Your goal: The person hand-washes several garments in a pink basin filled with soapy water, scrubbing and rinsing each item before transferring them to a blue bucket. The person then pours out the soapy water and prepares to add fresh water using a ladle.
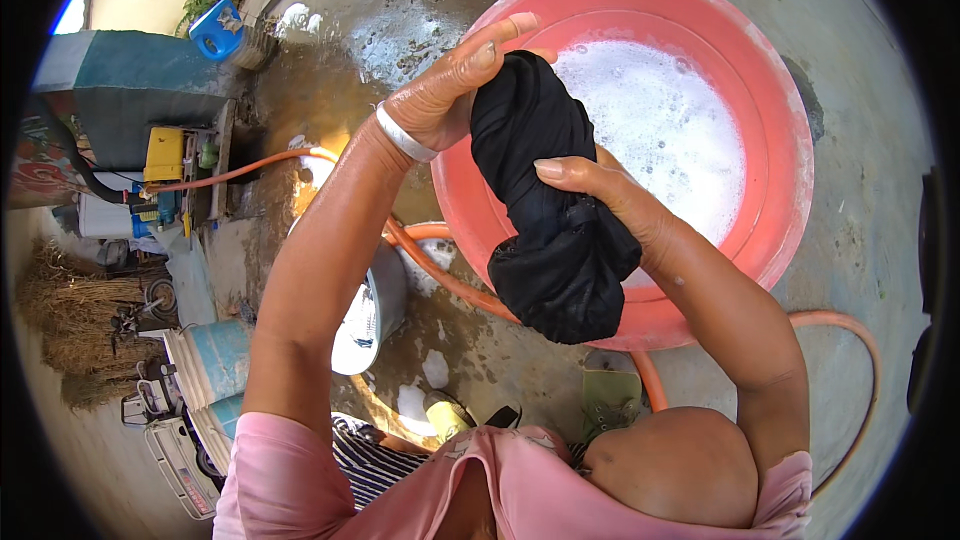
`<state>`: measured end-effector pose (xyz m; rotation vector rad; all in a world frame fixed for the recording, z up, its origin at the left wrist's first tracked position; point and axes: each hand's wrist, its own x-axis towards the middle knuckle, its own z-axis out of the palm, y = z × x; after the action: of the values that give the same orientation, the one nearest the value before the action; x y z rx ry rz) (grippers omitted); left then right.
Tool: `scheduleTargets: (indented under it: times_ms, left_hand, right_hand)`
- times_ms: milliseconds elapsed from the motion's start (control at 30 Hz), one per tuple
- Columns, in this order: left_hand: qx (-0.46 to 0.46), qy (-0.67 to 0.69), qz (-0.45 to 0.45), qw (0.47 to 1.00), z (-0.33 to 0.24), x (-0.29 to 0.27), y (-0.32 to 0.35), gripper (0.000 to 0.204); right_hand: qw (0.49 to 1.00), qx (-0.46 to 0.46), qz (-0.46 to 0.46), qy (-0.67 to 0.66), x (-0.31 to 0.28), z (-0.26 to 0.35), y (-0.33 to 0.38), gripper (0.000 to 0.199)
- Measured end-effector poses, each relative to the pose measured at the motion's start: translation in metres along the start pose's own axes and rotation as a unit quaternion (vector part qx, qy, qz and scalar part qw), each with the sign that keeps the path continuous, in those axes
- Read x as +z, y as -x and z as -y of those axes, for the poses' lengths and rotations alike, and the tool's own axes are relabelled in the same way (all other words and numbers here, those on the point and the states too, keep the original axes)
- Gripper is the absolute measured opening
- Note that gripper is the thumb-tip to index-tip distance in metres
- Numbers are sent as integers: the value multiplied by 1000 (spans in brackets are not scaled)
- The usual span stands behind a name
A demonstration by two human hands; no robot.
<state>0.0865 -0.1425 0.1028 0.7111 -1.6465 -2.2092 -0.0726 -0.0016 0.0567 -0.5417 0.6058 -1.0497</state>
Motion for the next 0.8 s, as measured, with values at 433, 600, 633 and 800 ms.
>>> scheduleTargets:
  times_ms: [433, 600, 633, 800]
  left_hand:
    - [-120, -209, -81, 967, -10, 49, 7, 23]
    - [-107, -358, -88, 923, 10, 53, 6, 25]
    - [-76, -402, -107, 906, 14, 55, 5, 35]
    - [-49, -496, -125, 858, 24, 64, -1, 27]
  right_hand:
    - [998, -13, 67, 14, 12, -10, -1, 44]
    - [996, -53, 14, 75, 9, -36, -6, 44]
    - [993, -60, -1, 97, 6, -39, -7, 45]
    - [982, -76, -57, 164, -3, -50, -11, 43]
